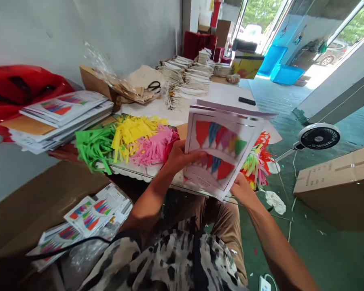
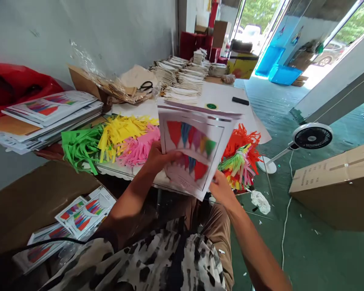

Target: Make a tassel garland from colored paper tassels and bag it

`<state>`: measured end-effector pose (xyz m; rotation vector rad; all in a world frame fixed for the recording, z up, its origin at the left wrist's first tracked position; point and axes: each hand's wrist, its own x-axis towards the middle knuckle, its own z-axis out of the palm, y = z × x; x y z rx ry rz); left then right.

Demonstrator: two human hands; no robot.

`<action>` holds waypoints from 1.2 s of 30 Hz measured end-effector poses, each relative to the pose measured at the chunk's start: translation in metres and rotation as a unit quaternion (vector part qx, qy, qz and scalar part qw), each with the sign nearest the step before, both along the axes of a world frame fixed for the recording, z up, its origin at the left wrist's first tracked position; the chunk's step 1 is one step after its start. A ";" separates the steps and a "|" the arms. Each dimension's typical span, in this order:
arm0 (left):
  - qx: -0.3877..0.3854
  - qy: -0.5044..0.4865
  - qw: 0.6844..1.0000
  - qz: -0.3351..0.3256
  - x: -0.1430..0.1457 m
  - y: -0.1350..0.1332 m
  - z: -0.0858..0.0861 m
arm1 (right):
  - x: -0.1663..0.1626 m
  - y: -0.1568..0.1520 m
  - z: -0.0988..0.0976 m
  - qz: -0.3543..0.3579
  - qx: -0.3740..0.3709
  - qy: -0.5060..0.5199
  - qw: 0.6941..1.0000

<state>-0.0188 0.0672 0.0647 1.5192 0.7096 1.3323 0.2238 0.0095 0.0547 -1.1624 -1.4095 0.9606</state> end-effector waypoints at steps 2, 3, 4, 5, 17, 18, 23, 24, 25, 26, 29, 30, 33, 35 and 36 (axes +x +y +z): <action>-0.054 -0.027 0.998 0.037 0.006 -0.003 -0.001 | 0.005 -0.013 0.007 0.043 -0.016 0.052 0.998; -0.078 -0.033 0.995 0.045 0.009 -0.006 -0.001 | 0.007 -0.019 0.010 0.054 -0.019 0.088 0.994; -0.095 -0.032 0.994 0.045 0.013 -0.010 0.000 | 0.008 -0.024 0.014 0.050 -0.014 0.118 0.992; -0.108 -0.026 0.993 0.042 0.018 -0.015 0.001 | 0.008 -0.028 0.017 0.033 -0.002 0.134 0.990; -0.238 -0.198 0.951 -0.024 0.043 -0.037 -0.013 | -0.008 -0.051 -0.018 -0.180 0.064 0.039 0.981; -0.253 -0.207 0.945 -0.017 0.045 -0.039 -0.016 | -0.008 -0.053 -0.022 -0.192 0.062 0.031 0.979; -0.255 -0.197 0.946 0.017 0.050 -0.051 -0.025 | -0.004 -0.054 -0.024 -0.151 0.059 0.024 0.987; -0.257 -0.186 0.948 0.008 0.050 -0.053 -0.026 | -0.002 -0.052 -0.022 -0.152 0.063 0.024 0.986; -0.262 -0.176 0.949 -0.005 0.049 -0.055 -0.027 | 0.000 -0.051 -0.020 -0.162 0.067 0.022 0.984; -0.267 -0.168 0.949 -0.018 0.049 -0.057 -0.029 | 0.002 -0.049 -0.018 -0.177 0.073 0.019 0.981; -0.265 -0.160 0.950 -0.024 0.045 -0.060 -0.030 | 0.006 -0.049 -0.020 -0.209 0.068 0.018 0.975; -0.255 -0.161 0.953 -0.015 0.044 -0.060 -0.029 | 0.006 -0.051 -0.023 -0.208 0.056 0.018 0.976; -0.220 -0.151 0.964 0.016 0.039 -0.059 -0.025 | 0.004 -0.059 -0.036 -0.184 0.023 0.025 0.982; -0.201 -0.122 0.971 0.035 0.038 -0.059 -0.024 | 0.002 -0.064 -0.043 -0.173 0.012 0.039 0.984; -0.191 -0.103 0.975 0.044 0.039 -0.060 -0.024 | 0.002 -0.067 -0.045 -0.178 0.011 0.045 0.983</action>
